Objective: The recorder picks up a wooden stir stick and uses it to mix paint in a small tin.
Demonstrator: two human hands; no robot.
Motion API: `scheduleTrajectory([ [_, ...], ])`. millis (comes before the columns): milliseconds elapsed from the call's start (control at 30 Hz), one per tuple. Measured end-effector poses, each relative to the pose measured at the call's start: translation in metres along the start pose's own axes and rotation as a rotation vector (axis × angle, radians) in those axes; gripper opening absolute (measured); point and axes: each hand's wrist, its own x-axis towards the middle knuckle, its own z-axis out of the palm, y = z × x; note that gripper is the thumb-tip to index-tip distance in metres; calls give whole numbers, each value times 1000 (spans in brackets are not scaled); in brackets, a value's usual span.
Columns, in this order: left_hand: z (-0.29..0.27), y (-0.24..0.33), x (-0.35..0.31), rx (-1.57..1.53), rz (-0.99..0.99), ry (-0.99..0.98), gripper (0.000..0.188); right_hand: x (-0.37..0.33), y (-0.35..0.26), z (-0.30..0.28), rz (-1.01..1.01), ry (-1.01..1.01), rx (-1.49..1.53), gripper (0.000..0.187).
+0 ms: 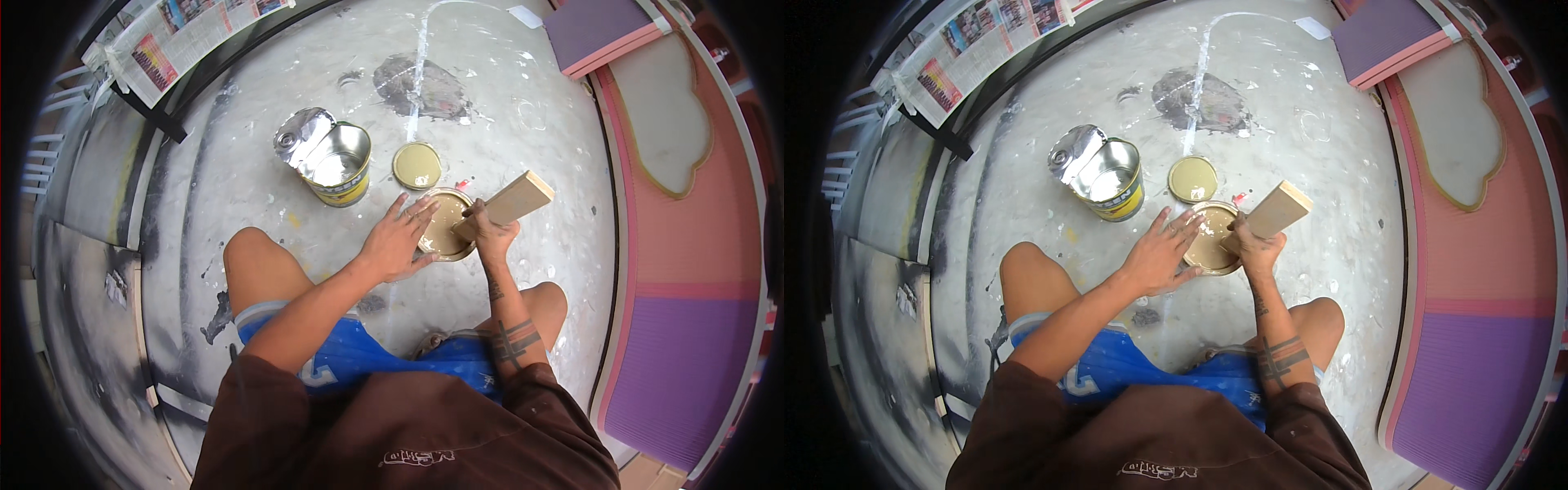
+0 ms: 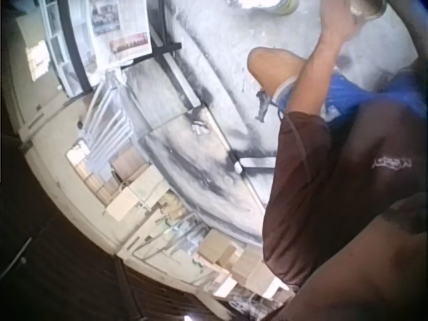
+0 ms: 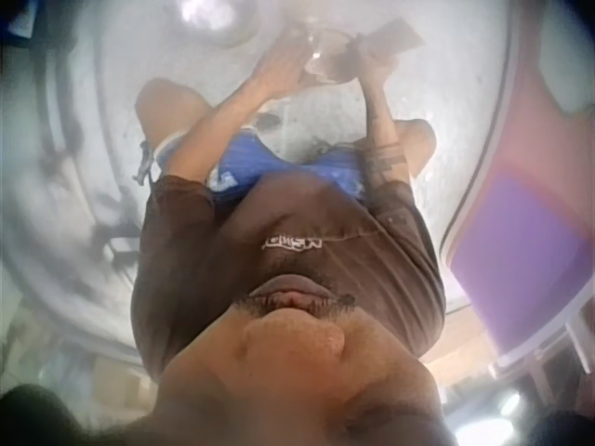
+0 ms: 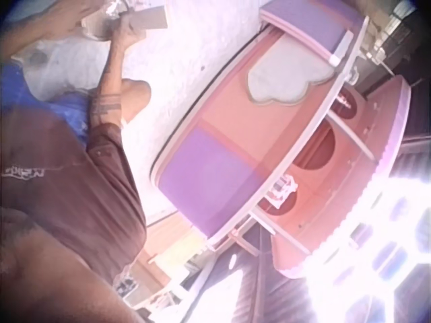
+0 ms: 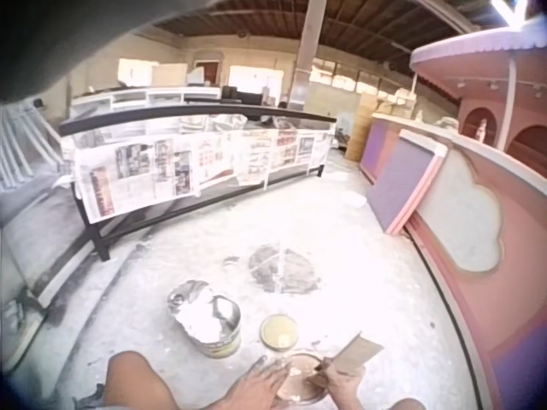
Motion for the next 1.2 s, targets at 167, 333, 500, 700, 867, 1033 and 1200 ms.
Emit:
scheduleTrajectory([
  [167, -2, -3, -34, -98, -20, -9, 80, 1, -2, 1, 8, -18, -32, 21],
  [333, -29, 1, -41, 91, -48, -138, 71, -5, 2, -3, -83, 73, -176, 22],
  [500, -11, -2, -63, -291, -161, 37, 69, -4, -21, 25, -118, 96, -68, 18],
  [700, -2, -9, -60, -399, -305, -274, 73, 10, 9, 42, -168, 250, 73, 22],
  [867, -7, -23, -50, -445, -442, -326, 75, 22, 14, 58, -85, 293, 241, 25],
  [1033, -3, -38, -36, -526, -520, -361, 75, 9, 15, 51, -64, 105, 326, 28],
  [1200, -1, -37, -29, -663, -455, -352, 88, -9, 7, 25, 26, -187, 226, 31],
])
